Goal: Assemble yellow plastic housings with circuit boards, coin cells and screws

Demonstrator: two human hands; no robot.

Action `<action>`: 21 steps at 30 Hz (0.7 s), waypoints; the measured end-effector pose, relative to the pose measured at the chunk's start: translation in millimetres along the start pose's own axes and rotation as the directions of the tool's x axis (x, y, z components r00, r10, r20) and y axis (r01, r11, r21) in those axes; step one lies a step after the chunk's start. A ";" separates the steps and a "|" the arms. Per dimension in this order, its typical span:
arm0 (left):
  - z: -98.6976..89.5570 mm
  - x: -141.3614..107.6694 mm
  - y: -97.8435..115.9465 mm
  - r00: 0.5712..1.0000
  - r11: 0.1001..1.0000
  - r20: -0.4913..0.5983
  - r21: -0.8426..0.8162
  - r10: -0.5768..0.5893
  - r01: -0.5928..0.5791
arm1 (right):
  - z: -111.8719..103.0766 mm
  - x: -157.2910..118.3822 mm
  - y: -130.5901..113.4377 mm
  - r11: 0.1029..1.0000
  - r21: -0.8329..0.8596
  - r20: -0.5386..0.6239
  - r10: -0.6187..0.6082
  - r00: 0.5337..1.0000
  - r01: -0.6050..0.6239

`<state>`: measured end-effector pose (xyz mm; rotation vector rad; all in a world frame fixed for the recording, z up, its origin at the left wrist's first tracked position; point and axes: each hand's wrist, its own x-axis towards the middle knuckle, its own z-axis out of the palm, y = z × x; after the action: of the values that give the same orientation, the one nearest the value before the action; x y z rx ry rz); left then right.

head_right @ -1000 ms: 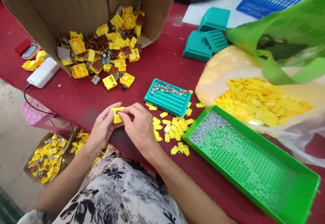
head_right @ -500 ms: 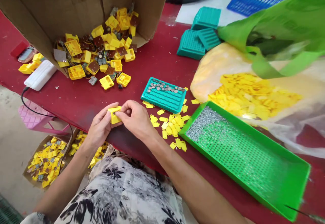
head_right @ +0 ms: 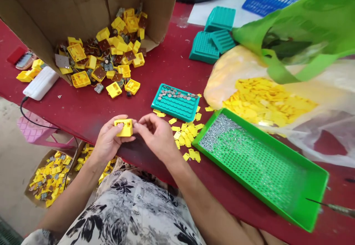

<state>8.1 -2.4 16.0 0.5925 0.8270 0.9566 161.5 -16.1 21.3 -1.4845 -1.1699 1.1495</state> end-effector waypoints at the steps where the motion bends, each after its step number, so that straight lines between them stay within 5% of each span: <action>1: 4.0 0.0 -0.5 1.000 1.000 0.003 -0.006 0.015 -0.015 | -0.3 -6.4 0.9 1.000 -0.027 -0.017 0.016 1.000 -0.017; 5: 21.0 1.5 -6.0 0.998 0.999 0.048 -0.009 0.045 -0.045 | 0.1 -25.3 2.0 0.993 -0.095 -0.075 0.067 0.995 -0.074; 14: 36.0 5.1 -20.7 0.987 0.990 0.153 0.139 -0.046 0.025 | -15.1 -40.2 14.1 0.996 0.076 -0.104 0.055 0.993 -0.047; 21: 41.7 4.1 -27.1 0.985 0.957 0.170 0.285 0.011 -0.060 | -39.5 -43.6 9.2 0.880 0.418 0.081 0.210 0.974 -0.225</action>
<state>56.4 -14.8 17.6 0.9313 0.8127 0.8108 196.3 -64.3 24.7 -1.2776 -0.7179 1.4805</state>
